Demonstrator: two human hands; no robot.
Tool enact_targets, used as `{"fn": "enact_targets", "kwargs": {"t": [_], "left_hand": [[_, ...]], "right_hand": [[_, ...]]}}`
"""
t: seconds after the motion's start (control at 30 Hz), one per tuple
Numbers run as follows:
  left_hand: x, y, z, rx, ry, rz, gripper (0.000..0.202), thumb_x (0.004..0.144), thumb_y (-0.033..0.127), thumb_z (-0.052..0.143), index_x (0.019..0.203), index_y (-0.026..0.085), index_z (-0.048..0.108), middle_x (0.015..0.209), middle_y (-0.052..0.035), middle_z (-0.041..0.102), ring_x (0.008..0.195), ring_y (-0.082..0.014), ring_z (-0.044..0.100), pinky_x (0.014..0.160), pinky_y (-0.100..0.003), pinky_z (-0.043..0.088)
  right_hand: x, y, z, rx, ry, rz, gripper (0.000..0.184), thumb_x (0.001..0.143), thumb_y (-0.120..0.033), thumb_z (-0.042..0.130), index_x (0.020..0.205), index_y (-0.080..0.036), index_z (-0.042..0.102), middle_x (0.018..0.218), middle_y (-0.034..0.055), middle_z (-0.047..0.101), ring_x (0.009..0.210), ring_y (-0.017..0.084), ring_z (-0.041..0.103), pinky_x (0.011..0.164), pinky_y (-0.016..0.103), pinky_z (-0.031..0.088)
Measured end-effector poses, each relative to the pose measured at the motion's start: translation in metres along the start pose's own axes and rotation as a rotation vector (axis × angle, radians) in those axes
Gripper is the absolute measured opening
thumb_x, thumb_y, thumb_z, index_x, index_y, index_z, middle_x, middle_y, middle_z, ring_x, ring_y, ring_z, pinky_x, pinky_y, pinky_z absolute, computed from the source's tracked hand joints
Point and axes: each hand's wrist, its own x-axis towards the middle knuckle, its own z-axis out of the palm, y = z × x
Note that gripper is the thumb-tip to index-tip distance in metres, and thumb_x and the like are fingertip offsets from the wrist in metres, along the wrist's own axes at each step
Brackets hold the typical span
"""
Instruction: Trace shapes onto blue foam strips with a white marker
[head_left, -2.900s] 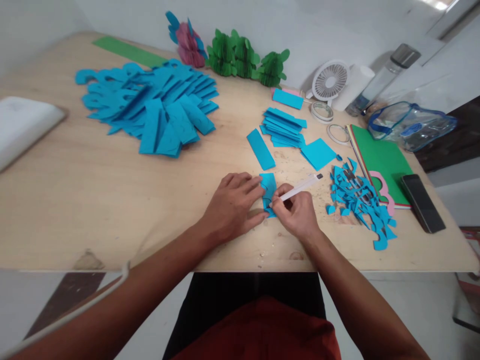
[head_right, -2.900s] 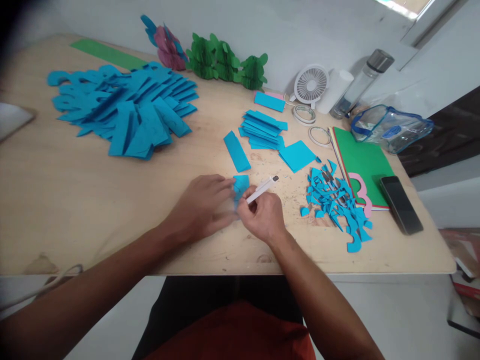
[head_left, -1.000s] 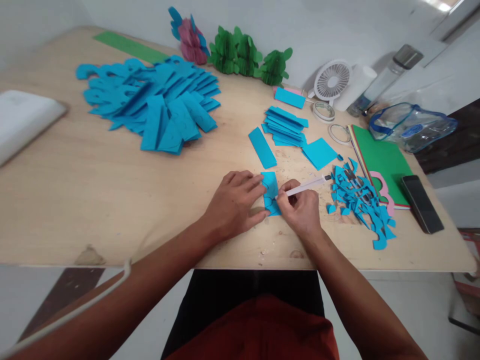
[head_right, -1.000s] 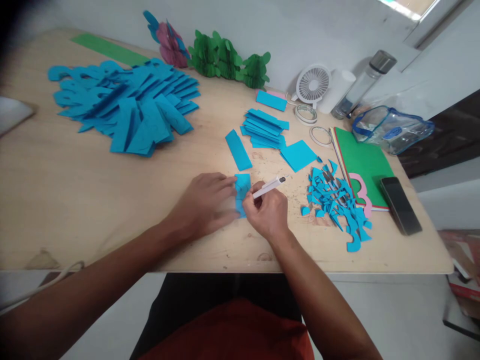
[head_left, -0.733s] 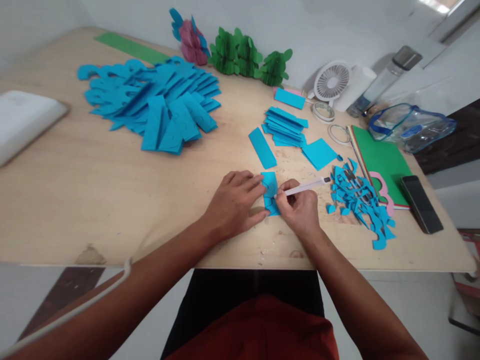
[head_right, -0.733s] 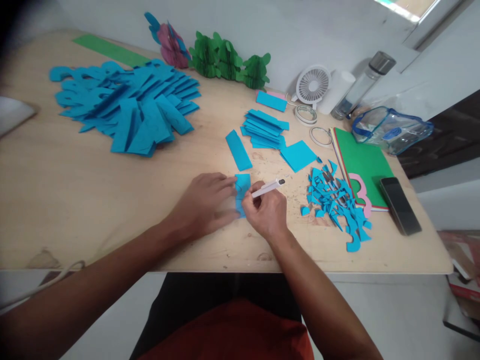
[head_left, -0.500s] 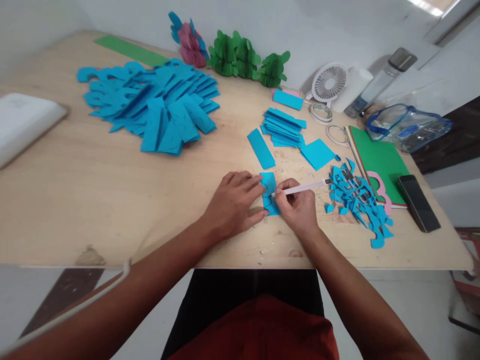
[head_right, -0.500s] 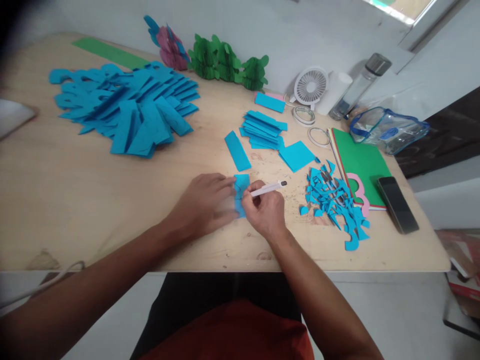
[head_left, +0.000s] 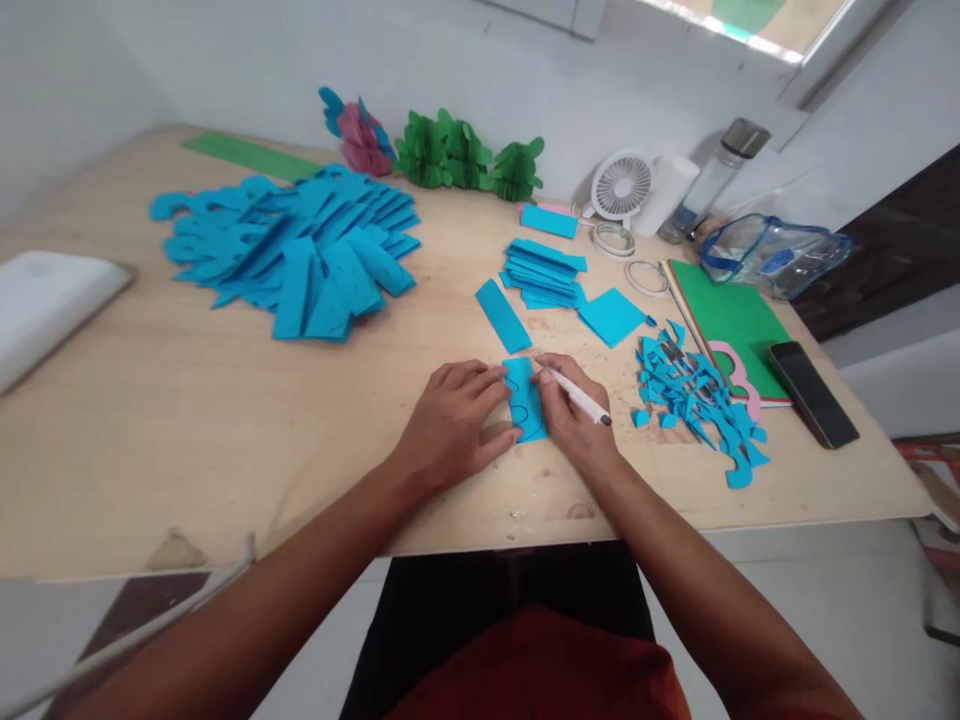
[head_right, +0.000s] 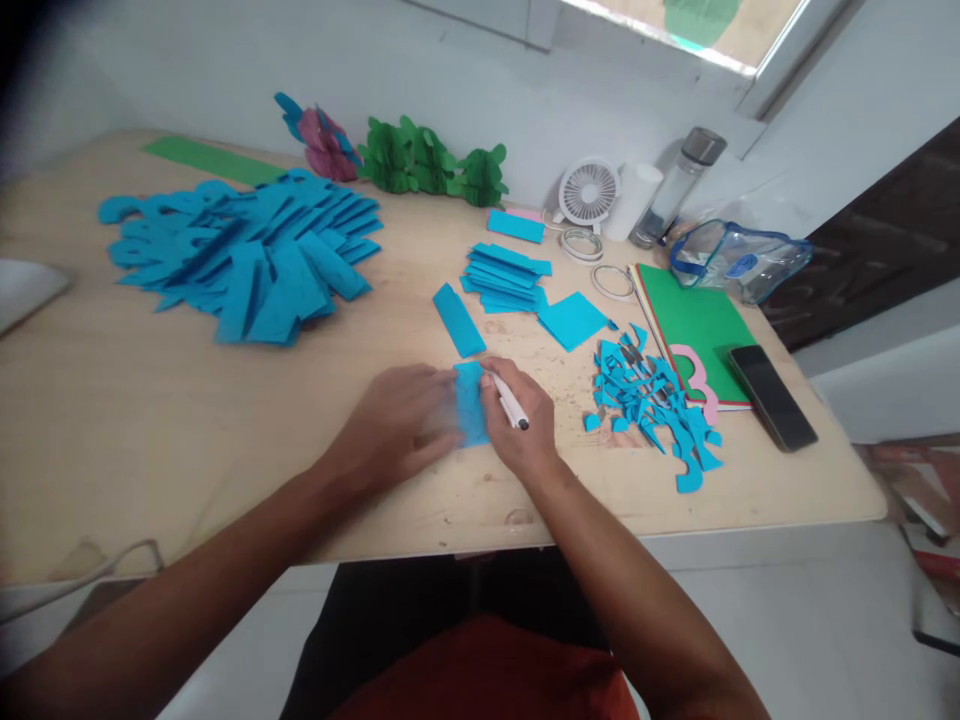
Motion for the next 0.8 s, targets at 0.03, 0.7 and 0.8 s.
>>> {"fn": "enact_targets", "kwargs": {"t": [0.03,0.7,0.8], "left_hand": [[0.000,0.000,-0.001,-0.003,0.005,0.001,0.029,0.083,0.036,0.061,0.106,0.019,0.065,0.121,-0.0130,0.068,0.117,-0.0337,0.057,0.099,-0.052,0.045],[0.014,0.004,-0.006,-0.006,-0.021,-0.094,0.012,0.082,0.022,0.055,0.084,0.019,0.066,0.089,-0.0087,0.064,0.090,-0.0254,0.059,0.078,-0.040,0.051],[0.021,0.004,-0.007,0.020,-0.066,-0.108,0.011,0.080,0.021,0.055,0.077,0.020,0.065,0.081,-0.0068,0.063,0.084,-0.0240,0.058,0.076,-0.039,0.050]], "right_hand": [[0.000,0.000,0.000,-0.024,-0.017,-0.003,0.024,0.096,-0.031,0.047,0.110,-0.023,0.063,0.101,0.0042,0.074,0.092,0.019,0.070,0.081,0.029,0.052],[0.000,-0.002,0.001,-0.268,-0.132,-0.001,0.031,0.089,-0.019,0.052,0.116,-0.023,0.065,0.103,0.0077,0.075,0.100,0.024,0.068,0.089,0.035,0.051],[-0.001,0.001,0.002,-0.256,-0.121,-0.027,0.032,0.088,-0.018,0.053,0.117,-0.024,0.065,0.106,0.0077,0.075,0.102,0.025,0.067,0.090,0.035,0.051]]}}
